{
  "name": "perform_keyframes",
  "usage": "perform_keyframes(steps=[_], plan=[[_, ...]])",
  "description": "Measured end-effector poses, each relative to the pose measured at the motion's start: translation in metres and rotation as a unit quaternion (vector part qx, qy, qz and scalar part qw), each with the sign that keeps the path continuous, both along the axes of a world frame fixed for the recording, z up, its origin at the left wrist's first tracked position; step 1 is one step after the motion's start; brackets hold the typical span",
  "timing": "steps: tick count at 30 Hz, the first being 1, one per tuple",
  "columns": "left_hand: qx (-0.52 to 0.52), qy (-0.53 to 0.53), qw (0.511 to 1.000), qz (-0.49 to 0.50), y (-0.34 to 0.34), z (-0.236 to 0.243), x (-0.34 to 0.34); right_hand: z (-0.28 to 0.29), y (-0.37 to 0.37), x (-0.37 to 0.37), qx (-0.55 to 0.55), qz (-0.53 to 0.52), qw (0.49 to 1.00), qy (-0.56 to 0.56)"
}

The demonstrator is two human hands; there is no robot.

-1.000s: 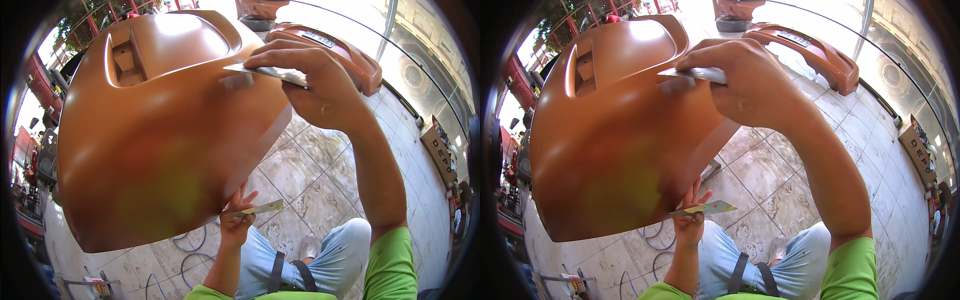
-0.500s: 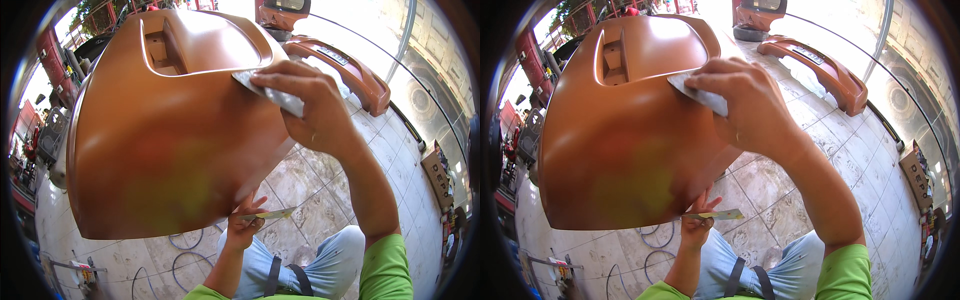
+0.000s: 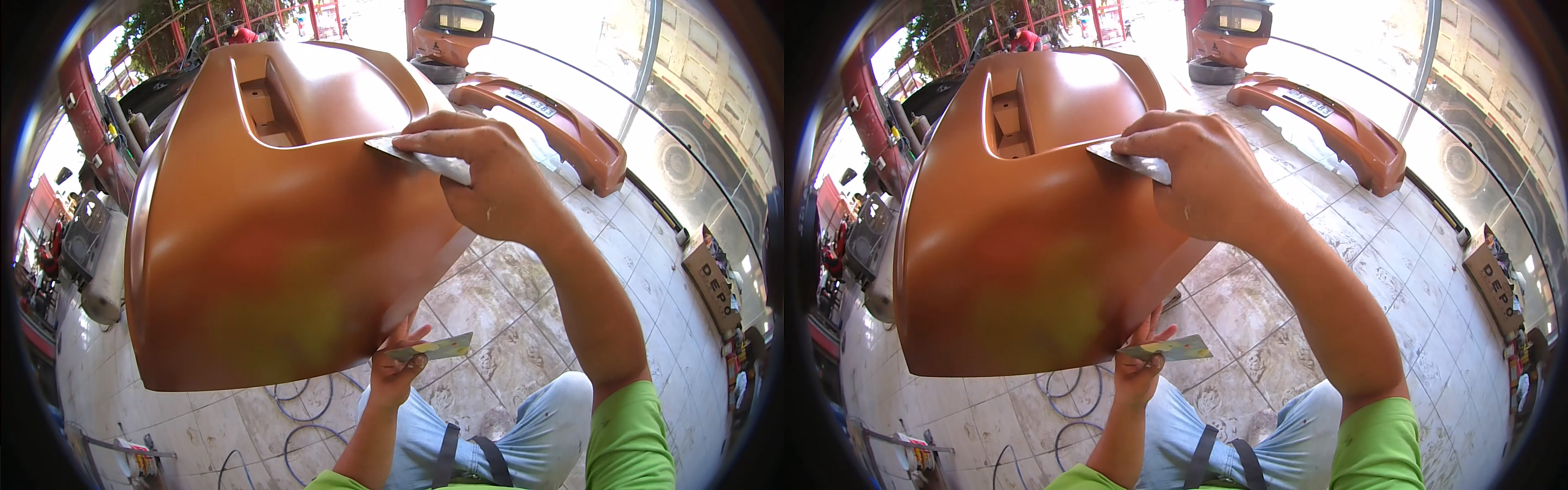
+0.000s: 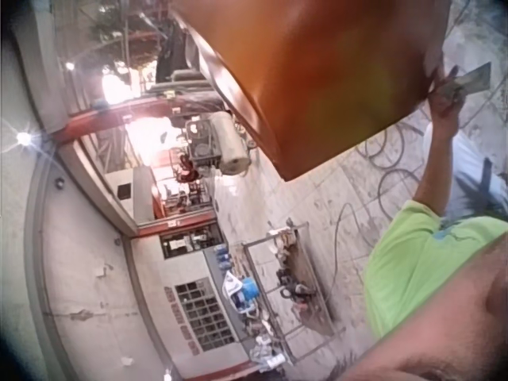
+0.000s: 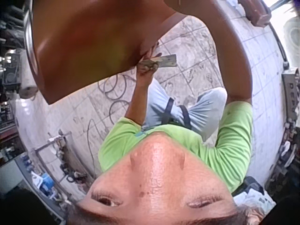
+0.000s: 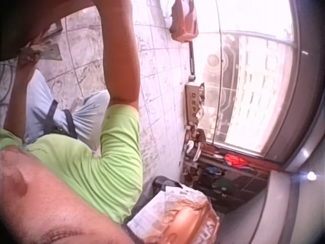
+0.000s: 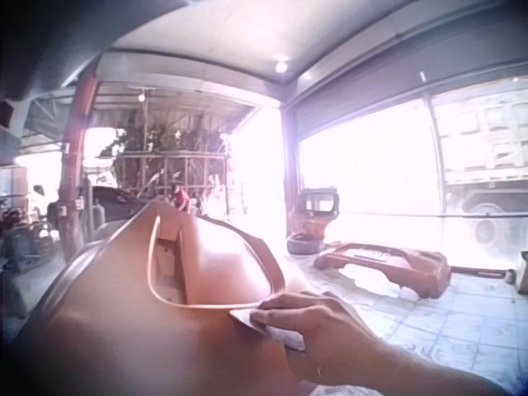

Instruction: The person applies a yellowish putty to a copper-colored car bumper using a metal spreader, smoothing it across multiple areas. They repeatedly transfer material from a plastic sheet onto the spreader and work it into the bumper surface.

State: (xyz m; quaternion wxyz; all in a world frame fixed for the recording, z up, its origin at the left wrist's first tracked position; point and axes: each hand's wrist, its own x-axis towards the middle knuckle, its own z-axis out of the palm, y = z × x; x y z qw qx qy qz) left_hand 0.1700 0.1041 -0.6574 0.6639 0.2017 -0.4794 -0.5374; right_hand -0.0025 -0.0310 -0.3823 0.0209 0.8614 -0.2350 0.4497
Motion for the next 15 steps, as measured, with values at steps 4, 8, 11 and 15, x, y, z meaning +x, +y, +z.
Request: perform_keyframes(steps=[4, 8, 11, 15], plan=[[0.038, 0.027, 0.999, -0.005, 0.003, 0.007, -0.006, -0.015, 0.014, -0.004, 0.007, -0.017, 1.0, -0.001], [-0.004, -0.02, 1.0, 0.008, 0.002, -0.001, 0.005, -0.009, 0.014, -0.017, 0.052, 0.003, 0.998, 0.021], [-0.042, -0.042, 0.998, -0.006, -0.002, -0.007, 0.006, -0.007, 0.007, -0.01, 0.038, -0.027, 0.999, -0.028], [-0.035, -0.034, 0.999, -0.009, -0.001, -0.008, 0.002, -0.021, 0.006, 0.003, -0.006, -0.04, 0.998, -0.043]])
